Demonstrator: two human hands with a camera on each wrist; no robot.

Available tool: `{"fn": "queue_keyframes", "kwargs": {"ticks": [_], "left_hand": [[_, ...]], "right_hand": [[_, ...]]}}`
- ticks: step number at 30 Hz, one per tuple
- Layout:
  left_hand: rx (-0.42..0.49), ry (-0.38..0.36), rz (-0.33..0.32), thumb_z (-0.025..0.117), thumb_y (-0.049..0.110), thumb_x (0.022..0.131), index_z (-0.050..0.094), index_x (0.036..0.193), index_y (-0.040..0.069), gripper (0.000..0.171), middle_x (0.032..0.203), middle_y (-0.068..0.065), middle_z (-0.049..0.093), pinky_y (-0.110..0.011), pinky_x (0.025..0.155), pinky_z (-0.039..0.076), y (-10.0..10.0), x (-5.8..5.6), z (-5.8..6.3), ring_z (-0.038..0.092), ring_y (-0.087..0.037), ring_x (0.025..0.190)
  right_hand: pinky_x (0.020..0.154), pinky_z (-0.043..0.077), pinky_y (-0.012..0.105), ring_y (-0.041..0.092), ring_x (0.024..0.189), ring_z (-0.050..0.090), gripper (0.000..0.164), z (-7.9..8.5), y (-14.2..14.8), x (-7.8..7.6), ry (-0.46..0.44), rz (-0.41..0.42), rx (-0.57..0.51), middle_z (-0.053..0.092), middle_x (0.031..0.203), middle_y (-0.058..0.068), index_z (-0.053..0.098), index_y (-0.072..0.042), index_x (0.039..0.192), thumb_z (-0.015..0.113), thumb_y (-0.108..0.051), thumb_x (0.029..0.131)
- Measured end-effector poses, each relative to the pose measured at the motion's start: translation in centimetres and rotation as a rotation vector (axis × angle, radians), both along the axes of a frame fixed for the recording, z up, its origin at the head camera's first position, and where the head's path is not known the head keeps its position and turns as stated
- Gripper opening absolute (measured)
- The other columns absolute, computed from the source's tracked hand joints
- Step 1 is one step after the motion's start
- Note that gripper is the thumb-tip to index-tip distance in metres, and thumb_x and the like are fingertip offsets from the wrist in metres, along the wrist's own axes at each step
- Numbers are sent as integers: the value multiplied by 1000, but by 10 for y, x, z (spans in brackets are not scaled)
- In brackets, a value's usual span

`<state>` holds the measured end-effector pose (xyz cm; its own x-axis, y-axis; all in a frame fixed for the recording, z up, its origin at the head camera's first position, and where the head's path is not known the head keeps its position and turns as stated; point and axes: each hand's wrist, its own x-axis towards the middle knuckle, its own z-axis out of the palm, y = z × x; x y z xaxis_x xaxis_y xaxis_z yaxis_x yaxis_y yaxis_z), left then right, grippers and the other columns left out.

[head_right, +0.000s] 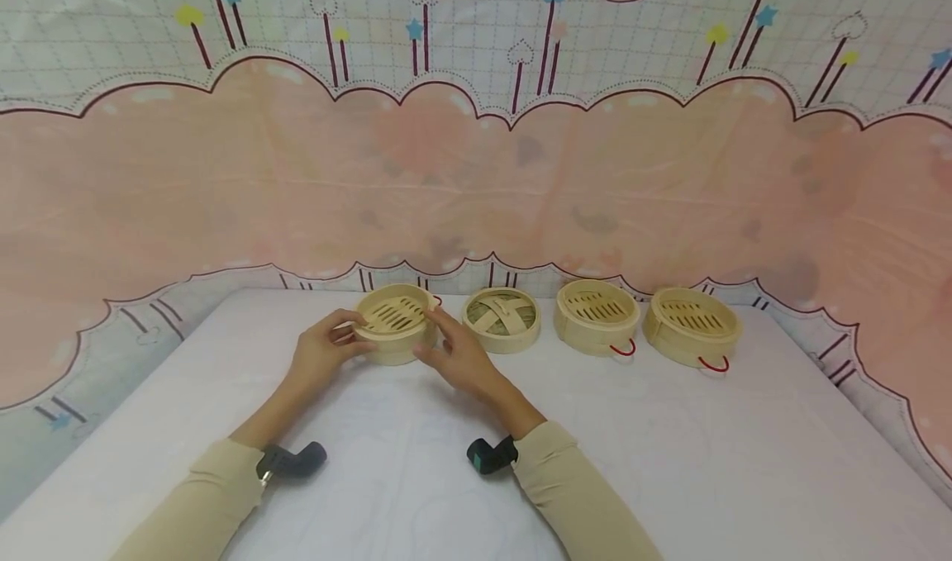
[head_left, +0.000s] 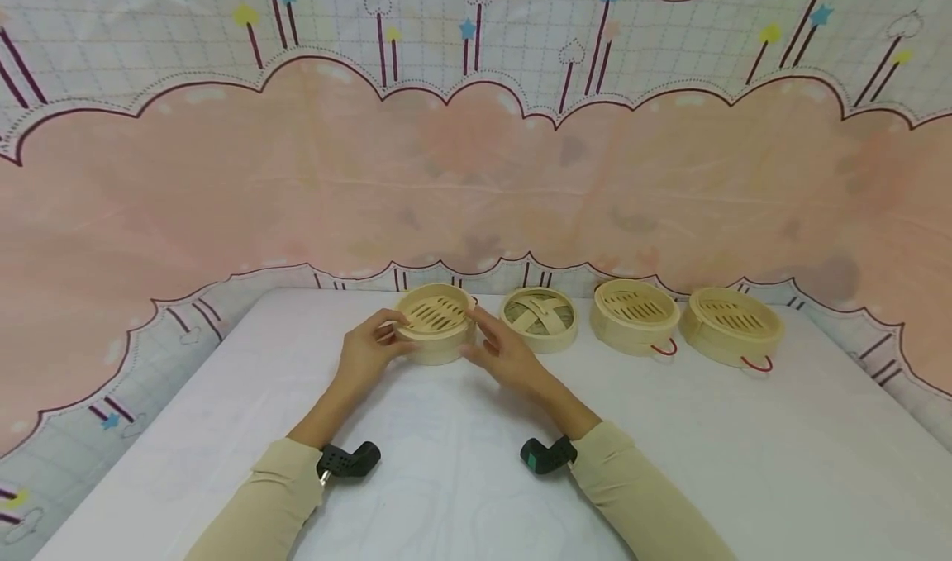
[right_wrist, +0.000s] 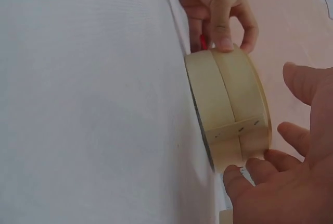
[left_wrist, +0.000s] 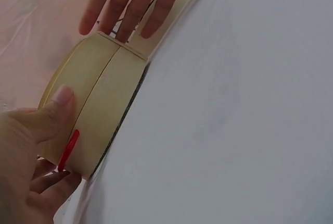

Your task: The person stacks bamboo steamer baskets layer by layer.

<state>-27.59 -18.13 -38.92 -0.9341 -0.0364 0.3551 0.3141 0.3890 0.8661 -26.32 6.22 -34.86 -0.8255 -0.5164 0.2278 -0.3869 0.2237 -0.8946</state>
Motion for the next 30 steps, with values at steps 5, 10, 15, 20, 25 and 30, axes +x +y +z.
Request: {"fn": "queue_keyframes", "kwargs": {"ticks": [5, 10, 15, 20, 25, 30], "left_hand": [[4, -8, -39, 81, 7, 75, 64, 103, 5, 33, 122, -16, 59, -33, 91, 49, -7, -1, 7, 57, -33, 114], [-2, -4, -92, 81, 6, 75, 64, 104, 4, 34, 125, -17, 57, -29, 88, 50, -12, 1, 18, 57, -32, 114], [0, -23, -127, 81, 3, 74, 64, 105, 3, 35, 127, -19, 56, -27, 84, 52, -14, 3, 29, 57, -32, 113], [26, -38, -198, 81, 3, 74, 64, 104, 1, 34, 125, -19, 58, -28, 88, 51, -11, 9, 36, 58, -31, 113], [10, -56, -232, 80, 4, 75, 64, 103, 3, 32, 122, -17, 60, -29, 90, 49, -7, 17, 41, 59, -29, 112], [5, -50, -275, 79, 1, 74, 64, 103, 3, 33, 125, -17, 58, -30, 90, 49, -4, 27, 42, 58, -30, 113]], "right_hand": [[109, 27, 47, 36, 138, 26, 52, -2, 0, -3, 26, -52, -50, 26, 152, 22, 38, 7, 141, 58, -8, 96], [105, 35, 42, 30, 136, 34, 44, -19, 2, -18, 75, -115, -133, 36, 149, 14, 49, 1, 136, 60, -9, 95], [102, 40, 38, 22, 135, 35, 43, -24, 8, -28, 175, -126, -82, 37, 150, 8, 53, -5, 134, 63, -15, 93], [100, 42, 39, 20, 135, 36, 47, -18, 19, -25, 248, -153, 0, 40, 148, 6, 54, -8, 133, 68, -17, 89], [100, 41, 45, 26, 136, 34, 47, -3, 30, -12, 221, -127, -11, 37, 149, 12, 56, -6, 132, 70, -11, 88], [100, 42, 44, 27, 136, 33, 46, -6, 41, -9, 210, -77, -31, 36, 149, 13, 58, -6, 129, 72, -7, 85]]}}
